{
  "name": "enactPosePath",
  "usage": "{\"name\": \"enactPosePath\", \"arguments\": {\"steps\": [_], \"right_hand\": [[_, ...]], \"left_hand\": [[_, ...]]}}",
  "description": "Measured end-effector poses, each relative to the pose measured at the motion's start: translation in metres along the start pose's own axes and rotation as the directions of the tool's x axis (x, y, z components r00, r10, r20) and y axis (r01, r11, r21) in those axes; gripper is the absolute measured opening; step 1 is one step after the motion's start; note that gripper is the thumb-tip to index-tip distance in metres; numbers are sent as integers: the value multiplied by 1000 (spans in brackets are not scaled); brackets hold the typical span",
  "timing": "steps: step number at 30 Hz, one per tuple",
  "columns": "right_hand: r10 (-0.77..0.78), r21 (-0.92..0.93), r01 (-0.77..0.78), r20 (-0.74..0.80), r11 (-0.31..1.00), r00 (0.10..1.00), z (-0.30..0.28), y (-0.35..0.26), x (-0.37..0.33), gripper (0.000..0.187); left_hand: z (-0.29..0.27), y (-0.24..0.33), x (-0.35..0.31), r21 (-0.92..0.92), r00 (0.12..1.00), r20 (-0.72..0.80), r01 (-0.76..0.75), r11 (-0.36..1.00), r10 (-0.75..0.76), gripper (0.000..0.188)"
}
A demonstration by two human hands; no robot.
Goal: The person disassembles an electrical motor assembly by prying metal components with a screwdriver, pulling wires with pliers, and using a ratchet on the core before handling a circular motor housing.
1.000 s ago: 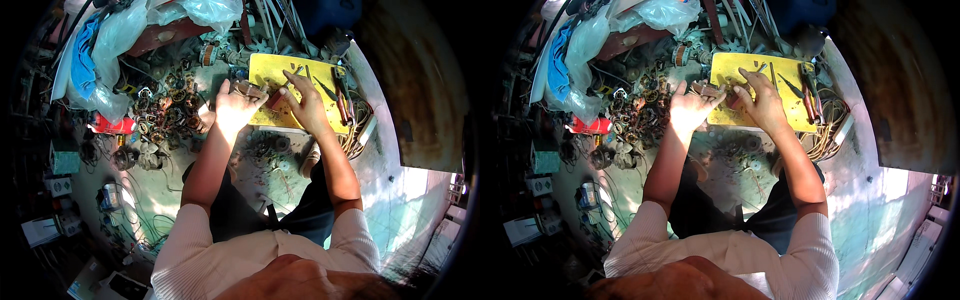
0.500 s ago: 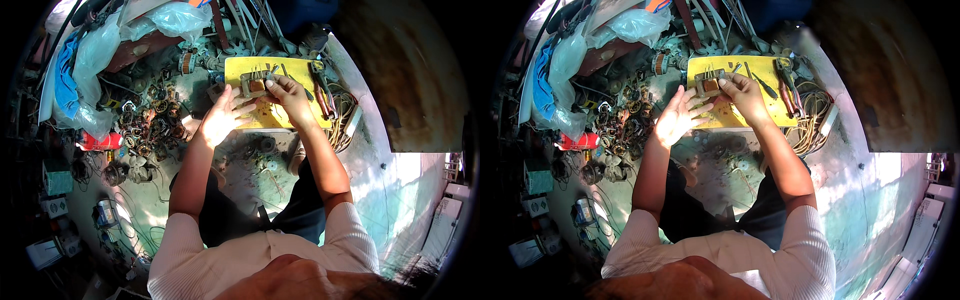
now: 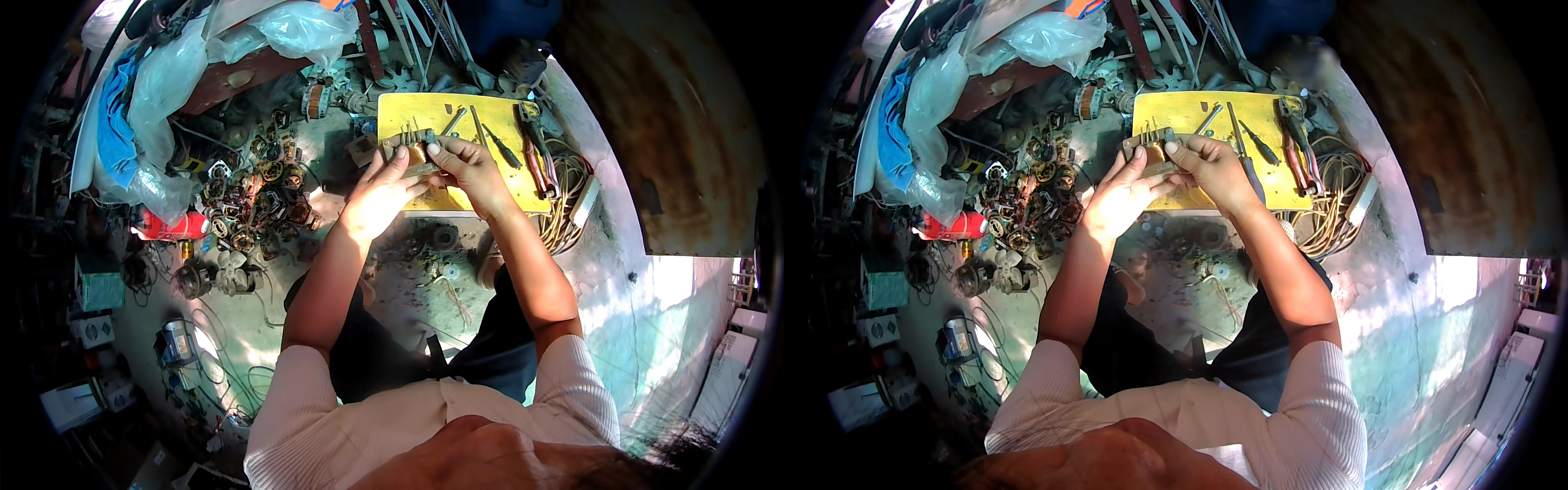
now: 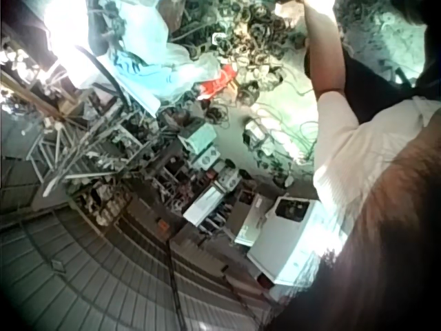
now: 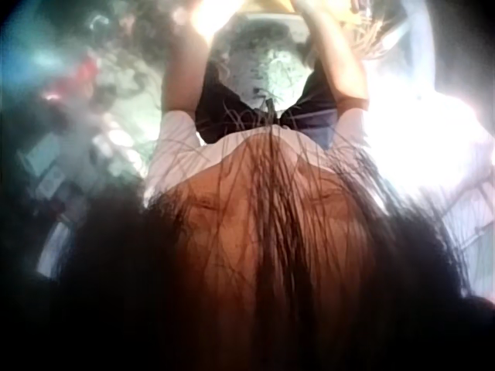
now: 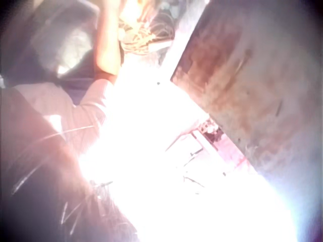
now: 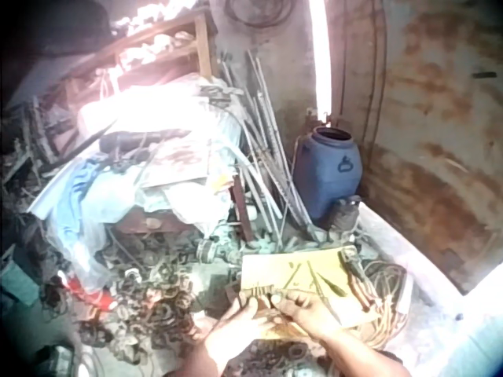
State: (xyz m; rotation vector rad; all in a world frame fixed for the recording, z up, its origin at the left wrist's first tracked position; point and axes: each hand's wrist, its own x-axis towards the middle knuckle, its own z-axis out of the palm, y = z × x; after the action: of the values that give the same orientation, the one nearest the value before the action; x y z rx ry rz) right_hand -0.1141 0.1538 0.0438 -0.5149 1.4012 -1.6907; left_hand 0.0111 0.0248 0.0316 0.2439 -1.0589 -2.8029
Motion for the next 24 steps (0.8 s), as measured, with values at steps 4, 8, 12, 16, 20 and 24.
{"name": "enactPosePath", "arguments": {"steps": [4,8,12,16,20,24], "right_hand": [[-386,-498,304,-68,812,920,-1,0,1,32],[-390,-440,324,-67,837,918,-2,-5,4,28],[-368,-337,340,-22,878,929,-3,-6,3,21],[-397,-354,368,-10,860,918,-6,-9,1,15],[-348,-273,339,18,900,937,-4,-12,-2,10],[-359,-308,363,72,879,931,2,-17,-8,9]], "left_hand": [[6,5,-2,59,987,-122,-95,994,101,36],[3,9,-6,173,993,-102,-46,984,65,38],[17,6,-10,328,994,-78,-41,944,71,48],[15,2,-8,433,992,-70,-64,899,104,46],[5,-2,-5,520,984,-55,-119,846,172,44],[5,-6,-5,522,968,-129,-120,844,217,47]]}}
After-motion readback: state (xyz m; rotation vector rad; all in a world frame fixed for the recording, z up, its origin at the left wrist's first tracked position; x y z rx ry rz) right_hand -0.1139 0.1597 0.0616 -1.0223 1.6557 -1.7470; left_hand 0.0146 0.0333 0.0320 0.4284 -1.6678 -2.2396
